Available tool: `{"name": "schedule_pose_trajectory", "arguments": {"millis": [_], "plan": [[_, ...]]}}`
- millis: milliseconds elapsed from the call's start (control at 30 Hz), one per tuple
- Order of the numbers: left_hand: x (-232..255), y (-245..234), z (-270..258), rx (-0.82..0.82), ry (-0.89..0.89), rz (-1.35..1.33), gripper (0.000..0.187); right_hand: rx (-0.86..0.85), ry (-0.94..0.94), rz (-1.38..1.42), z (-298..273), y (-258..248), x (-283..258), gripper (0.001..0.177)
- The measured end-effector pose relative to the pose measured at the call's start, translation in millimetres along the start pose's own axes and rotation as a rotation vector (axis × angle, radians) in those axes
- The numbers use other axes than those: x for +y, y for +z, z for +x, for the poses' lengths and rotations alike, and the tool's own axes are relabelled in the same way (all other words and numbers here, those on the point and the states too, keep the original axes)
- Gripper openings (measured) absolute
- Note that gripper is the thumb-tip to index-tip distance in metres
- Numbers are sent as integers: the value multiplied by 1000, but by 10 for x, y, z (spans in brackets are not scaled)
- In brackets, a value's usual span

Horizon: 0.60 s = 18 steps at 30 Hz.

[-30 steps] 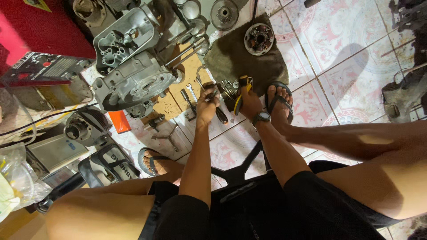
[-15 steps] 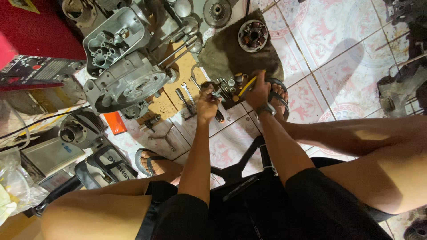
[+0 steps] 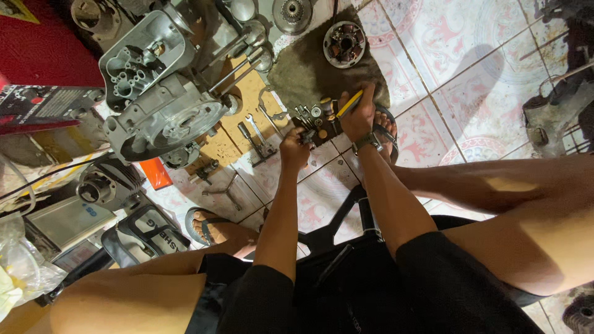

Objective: The person is working on a disassembled engine block, using a screwdriver to remove small components and a yellow tool to manipulate parts. They handle various small engine parts and tools throughout the process.

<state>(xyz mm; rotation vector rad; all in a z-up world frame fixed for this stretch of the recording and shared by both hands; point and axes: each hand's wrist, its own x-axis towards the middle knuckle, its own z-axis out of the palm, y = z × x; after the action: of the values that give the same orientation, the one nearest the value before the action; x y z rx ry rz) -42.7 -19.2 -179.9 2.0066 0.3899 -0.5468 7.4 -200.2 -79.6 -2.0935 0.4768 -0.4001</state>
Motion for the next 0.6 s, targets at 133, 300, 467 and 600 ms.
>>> {"name": "schedule_pose_trajectory", "arguments": {"millis": [133, 300, 467, 600], "plan": [[370, -128, 50, 32, -35, -70, 43, 12, -31, 35, 38, 39, 55, 25], [1070, -508, 45, -70, -204, -1120, 19, 17, -42, -66, -5, 63, -37, 24], [-810, 194, 1246, -24, 8, -973, 45, 60, 126, -184, -16, 242, 9, 27], [274, -160, 929, 101, -4, -506, 43, 59, 170, -287, -31, 254, -106, 23]]}}
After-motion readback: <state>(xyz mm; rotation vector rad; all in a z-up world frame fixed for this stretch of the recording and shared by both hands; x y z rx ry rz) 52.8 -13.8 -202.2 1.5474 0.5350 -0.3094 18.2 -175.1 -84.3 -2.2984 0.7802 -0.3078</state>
